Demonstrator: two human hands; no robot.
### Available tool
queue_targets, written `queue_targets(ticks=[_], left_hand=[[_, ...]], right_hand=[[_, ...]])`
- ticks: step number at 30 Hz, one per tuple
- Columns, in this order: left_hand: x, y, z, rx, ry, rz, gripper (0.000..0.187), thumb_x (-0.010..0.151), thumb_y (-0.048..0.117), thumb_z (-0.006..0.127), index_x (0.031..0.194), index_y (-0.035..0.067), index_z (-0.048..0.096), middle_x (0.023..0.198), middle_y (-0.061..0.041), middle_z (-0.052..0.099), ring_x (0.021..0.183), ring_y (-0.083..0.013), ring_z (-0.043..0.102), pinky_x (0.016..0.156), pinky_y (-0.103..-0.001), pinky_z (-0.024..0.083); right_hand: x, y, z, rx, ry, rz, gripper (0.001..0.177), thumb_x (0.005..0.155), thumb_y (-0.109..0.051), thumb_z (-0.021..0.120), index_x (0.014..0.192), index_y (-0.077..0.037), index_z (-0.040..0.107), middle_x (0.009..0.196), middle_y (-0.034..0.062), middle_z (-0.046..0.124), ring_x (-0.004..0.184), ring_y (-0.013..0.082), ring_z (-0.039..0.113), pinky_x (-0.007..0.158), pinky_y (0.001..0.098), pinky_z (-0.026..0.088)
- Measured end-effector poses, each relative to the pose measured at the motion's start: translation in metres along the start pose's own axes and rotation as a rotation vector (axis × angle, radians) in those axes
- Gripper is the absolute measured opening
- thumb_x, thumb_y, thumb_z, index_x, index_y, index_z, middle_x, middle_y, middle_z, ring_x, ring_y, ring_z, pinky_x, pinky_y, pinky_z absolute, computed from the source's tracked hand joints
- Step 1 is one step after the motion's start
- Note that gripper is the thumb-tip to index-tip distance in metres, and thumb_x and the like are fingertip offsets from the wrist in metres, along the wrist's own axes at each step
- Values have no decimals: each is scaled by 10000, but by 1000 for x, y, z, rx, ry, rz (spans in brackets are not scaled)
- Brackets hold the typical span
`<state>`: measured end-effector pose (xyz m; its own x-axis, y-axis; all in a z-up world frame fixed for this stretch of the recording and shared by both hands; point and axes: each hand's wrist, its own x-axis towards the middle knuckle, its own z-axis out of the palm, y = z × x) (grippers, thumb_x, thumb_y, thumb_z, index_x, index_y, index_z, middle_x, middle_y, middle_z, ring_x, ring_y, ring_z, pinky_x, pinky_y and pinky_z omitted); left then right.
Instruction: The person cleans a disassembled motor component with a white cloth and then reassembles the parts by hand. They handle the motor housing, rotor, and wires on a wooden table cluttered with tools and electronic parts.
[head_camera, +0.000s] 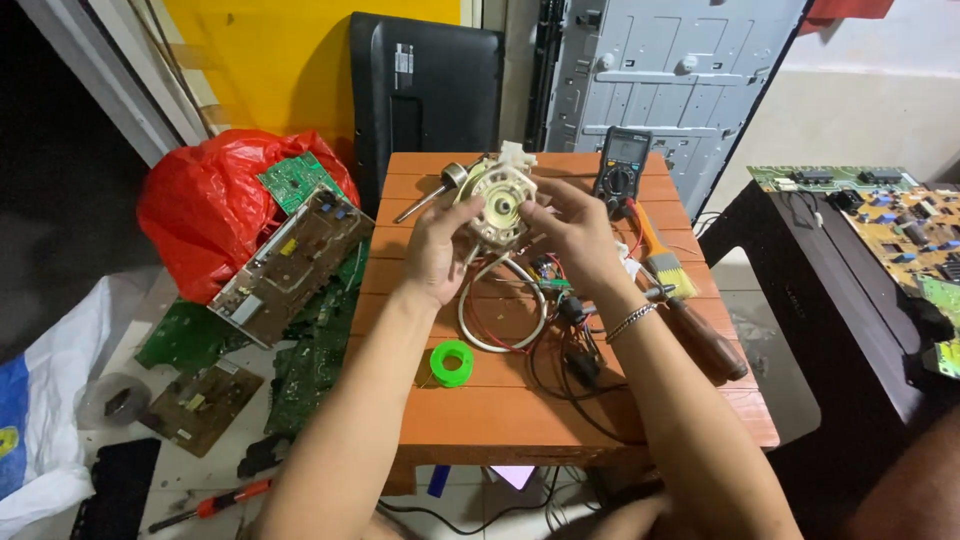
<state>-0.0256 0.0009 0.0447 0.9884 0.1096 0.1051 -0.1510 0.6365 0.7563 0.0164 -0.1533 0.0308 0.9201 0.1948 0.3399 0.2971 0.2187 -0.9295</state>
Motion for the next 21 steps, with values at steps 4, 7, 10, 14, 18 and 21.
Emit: queue_targets(ticks=[4, 7, 10, 14, 18, 21], left_hand=[[18, -16, -18, 44, -11, 1, 349, 817, 306, 850, 1015, 61, 700, 900, -107, 709, 905, -247, 712, 831, -399, 604], [23, -22, -27, 167, 62, 4, 473, 815, 426, 850, 1064, 52, 702, 1070, -168, 709, 1100, -301, 659, 958, -463, 556], [8, -7, -12, 258, 89, -45, 531, 802, 462, 838, 1101, 56, 670, 1259, -191, 639, 1303, -340, 543, 1097, -532, 446], [8, -9, -12, 283, 134, -76, 577, 774, 451, 851, 1103, 8, 680, 1322, -252, 602, 1375, -369, 484, 1136, -545, 383], [10, -7, -14, 379, 136, -128, 562, 793, 500, 821, 1055, 24, 679, 1375, -261, 567, 1425, -406, 429, 1148, -568, 336], [6, -8, -14, 398, 162, -86, 507, 788, 453, 840, 1007, 24, 681, 1293, -236, 604, 1365, -396, 501, 1116, -559, 398]], right_hand=[[5, 13, -4, -71, -46, -42, 425, 946, -53, 725, 1339, 62, 615, 1062, 217, 617, 657, 271, 726, 479, 380, 666], [7, 21, -6, -114, -52, -44, 419, 929, -41, 740, 1335, 7, 648, 1025, 154, 595, 642, 209, 689, 468, 346, 663], [9, 24, -6, -150, -65, -47, 419, 924, -45, 748, 1325, 23, 648, 1007, 184, 529, 676, 264, 710, 481, 392, 660], [8, 26, -7, -157, -67, -56, 419, 934, -46, 739, 1332, 36, 639, 1020, 158, 501, 688, 240, 688, 469, 375, 653], [3, 17, -4, -183, -83, -55, 426, 938, -48, 736, 1343, 32, 634, 1033, 170, 512, 693, 226, 666, 455, 360, 644], [4, 19, -4, -183, -104, -27, 457, 958, -82, 727, 1388, 14, 608, 887, 155, 554, 588, 232, 657, 405, 311, 616]])
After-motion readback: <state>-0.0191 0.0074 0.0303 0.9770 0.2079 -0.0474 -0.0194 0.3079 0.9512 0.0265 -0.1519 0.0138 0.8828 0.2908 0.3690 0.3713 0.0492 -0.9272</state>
